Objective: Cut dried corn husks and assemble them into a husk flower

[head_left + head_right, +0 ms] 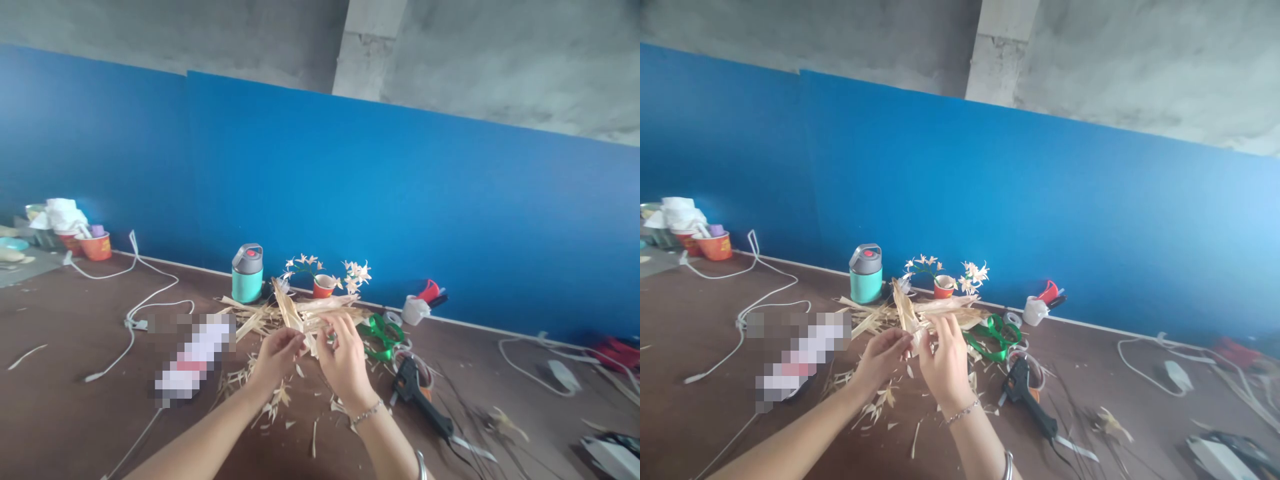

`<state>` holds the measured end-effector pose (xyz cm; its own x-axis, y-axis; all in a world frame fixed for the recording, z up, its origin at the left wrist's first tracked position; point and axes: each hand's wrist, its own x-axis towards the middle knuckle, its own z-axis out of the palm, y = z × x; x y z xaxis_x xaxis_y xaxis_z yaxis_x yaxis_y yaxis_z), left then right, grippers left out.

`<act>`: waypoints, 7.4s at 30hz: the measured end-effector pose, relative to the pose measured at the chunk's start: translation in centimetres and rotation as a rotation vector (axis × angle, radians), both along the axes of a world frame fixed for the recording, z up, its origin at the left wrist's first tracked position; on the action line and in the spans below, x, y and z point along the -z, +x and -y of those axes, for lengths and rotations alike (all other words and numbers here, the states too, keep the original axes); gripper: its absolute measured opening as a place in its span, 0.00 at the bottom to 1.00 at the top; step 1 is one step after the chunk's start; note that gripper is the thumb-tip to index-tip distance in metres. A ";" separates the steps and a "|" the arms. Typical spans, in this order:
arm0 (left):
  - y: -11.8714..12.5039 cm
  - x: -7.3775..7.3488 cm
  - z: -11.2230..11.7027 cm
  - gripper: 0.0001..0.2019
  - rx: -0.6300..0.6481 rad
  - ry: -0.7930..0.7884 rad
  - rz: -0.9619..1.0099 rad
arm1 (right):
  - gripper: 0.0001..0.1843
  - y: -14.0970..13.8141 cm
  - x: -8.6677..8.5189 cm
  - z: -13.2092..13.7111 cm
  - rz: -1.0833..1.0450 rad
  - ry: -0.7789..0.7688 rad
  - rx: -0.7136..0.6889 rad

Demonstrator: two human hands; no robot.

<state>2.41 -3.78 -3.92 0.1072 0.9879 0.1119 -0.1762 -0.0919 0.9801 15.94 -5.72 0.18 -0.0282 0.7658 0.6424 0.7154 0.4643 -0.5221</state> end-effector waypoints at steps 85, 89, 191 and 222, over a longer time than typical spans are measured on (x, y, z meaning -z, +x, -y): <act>0.2 -0.5 0.6 0.13 0.086 -0.128 0.135 | 0.02 1.1 0.1 -1.2 -0.330 -0.502 -0.255; 0.2 -0.6 0.7 0.13 0.059 -0.107 0.103 | 0.02 1.0 0.1 -1.2 -0.337 -0.511 -0.262; -1.2 -0.4 0.2 0.04 -0.050 0.291 -0.235 | 0.06 1.2 -0.5 -0.7 -0.246 -0.430 -0.318; -0.9 -0.5 0.3 0.03 -0.065 0.266 -0.212 | 0.07 1.2 0.1 -1.0 -0.200 -0.319 -0.344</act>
<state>1.50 -4.03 -3.39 0.0929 0.9327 0.3485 0.0431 -0.3535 0.9344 17.17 -4.73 0.10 -0.2137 0.8928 0.3965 0.4209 0.4504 -0.7874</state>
